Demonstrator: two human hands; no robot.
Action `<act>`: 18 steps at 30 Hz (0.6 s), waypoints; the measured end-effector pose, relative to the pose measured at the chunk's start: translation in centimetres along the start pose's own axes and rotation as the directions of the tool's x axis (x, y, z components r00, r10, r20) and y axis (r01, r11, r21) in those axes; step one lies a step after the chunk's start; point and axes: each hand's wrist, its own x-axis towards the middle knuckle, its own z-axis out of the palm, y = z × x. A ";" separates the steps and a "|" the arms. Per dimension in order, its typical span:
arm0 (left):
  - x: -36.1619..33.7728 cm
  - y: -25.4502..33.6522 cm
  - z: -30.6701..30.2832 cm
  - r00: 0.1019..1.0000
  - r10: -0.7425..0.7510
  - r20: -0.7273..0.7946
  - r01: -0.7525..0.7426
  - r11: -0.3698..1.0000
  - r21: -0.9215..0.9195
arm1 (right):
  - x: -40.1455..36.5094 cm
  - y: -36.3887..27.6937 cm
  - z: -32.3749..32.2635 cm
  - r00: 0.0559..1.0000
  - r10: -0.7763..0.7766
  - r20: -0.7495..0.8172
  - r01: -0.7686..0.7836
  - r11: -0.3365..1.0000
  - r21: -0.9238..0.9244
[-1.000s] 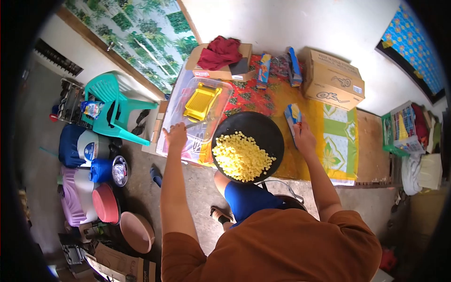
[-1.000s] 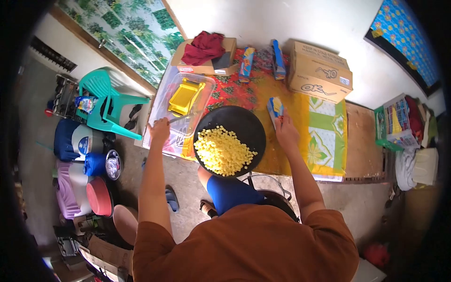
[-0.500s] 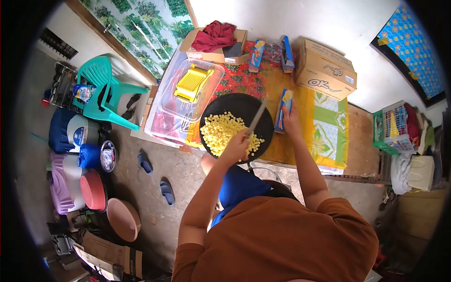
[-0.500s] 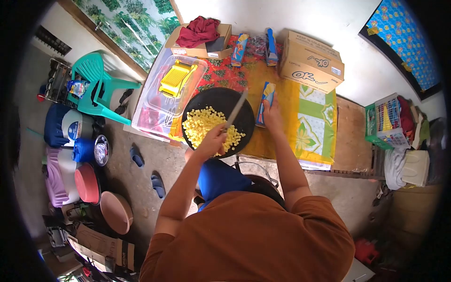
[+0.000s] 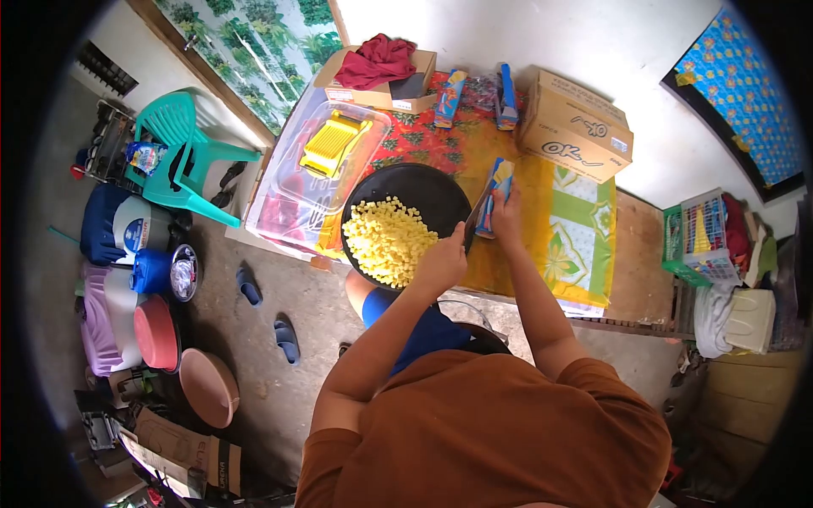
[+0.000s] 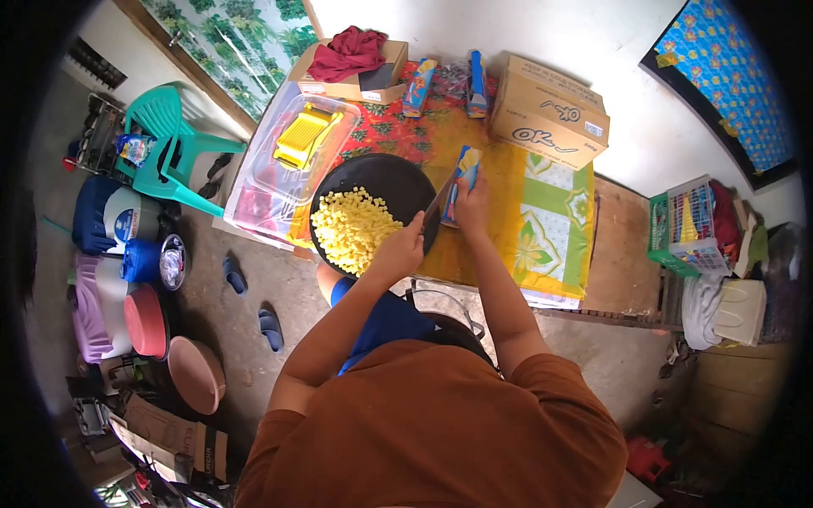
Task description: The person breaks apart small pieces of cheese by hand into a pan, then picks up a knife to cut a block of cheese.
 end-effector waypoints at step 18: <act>1.4 0.9 0.0 1.000 -0.016 0.010 0.014 0.989 0.145 | -0.2 -0.9 -0.1 1.000 0.025 0.017 -0.024 0.996 -0.084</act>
